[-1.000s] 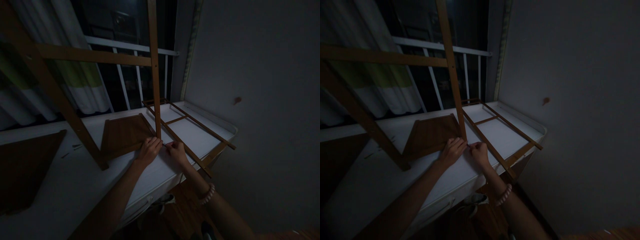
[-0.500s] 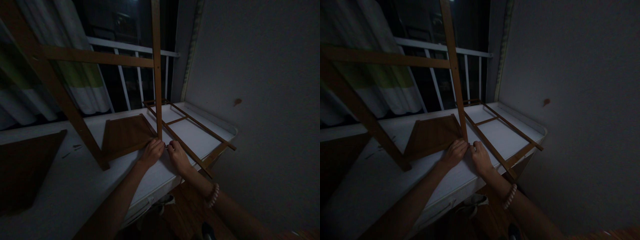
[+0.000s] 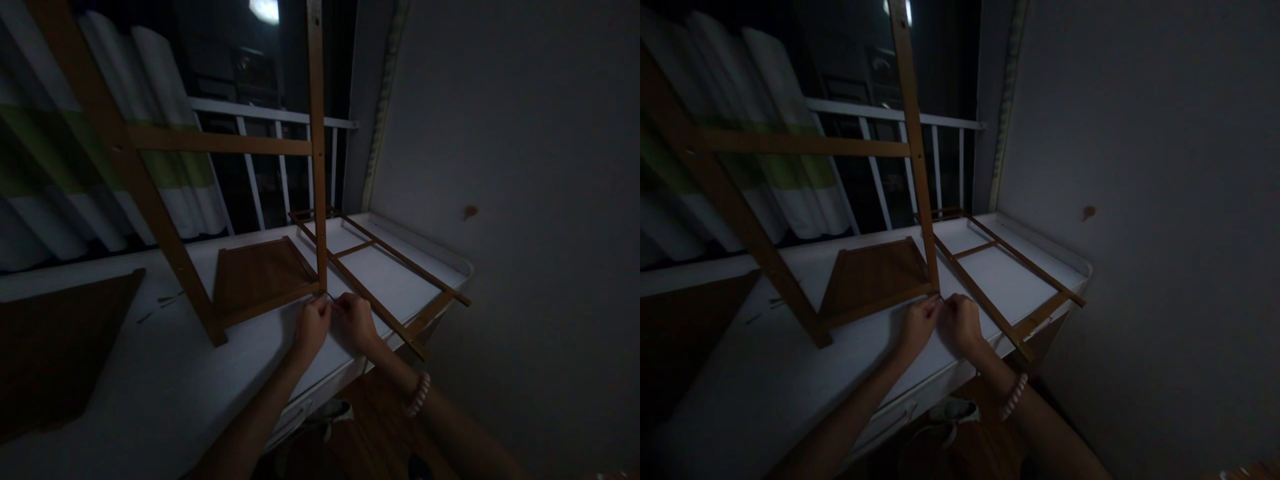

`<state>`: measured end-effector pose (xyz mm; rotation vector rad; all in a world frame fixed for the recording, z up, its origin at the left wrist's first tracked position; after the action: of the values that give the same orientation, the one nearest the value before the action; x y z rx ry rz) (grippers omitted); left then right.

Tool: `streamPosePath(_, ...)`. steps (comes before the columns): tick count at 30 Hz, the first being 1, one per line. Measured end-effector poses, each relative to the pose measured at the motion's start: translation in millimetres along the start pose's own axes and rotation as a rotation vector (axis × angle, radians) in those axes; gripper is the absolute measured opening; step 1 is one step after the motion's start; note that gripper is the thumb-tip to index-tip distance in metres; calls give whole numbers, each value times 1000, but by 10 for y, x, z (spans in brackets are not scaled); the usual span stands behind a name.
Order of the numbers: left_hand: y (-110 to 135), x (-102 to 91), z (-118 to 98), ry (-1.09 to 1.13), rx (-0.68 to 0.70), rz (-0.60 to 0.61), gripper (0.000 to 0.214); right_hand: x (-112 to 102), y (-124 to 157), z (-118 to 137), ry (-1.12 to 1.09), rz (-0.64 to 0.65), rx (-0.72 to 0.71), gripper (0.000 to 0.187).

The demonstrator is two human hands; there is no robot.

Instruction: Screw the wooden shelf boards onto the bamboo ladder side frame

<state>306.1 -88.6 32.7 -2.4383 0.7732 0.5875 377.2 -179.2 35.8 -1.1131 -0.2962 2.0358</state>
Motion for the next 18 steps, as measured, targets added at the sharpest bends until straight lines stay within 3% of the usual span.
streamPosePath(2, 10, 35, 70, 290, -272, 45, 9, 34, 3, -67, -163, -44, 86, 9)
streamPosePath(5, -1, 151, 119, 690, -572, 218, 25, 114, 5, -153, -453, -96, 242, 9)
streamPosePath(8, -56, 206, 116, 833, -694, 317, 18, 205, -1, -188, -712, -90, 399, 12)
streamPosePath(11, -105, 233, 117, 856, -744, 341, 8, 243, -21, -167, -801, -33, 459, 13)
streamPosePath(14, -122, 246, 135, 878, -782, 287, 11, 194, -19, -108, -600, 25, 373, 13)
streamPosePath(18, -120, 239, 167, 915, -827, 191, 16, 78, 54, 113, -1, 106, 30, 18)
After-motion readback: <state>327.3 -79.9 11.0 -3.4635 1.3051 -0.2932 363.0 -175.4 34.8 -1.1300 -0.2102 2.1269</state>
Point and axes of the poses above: each hand's wrist, its own y-axis away from the middle knuckle, its own x-axis out of the palm, z = x × y, the point moved 5 cm from there along -y, towards the middle knuckle, and after that the axes turned 10 degrees about -x, right-handed, at the moved point
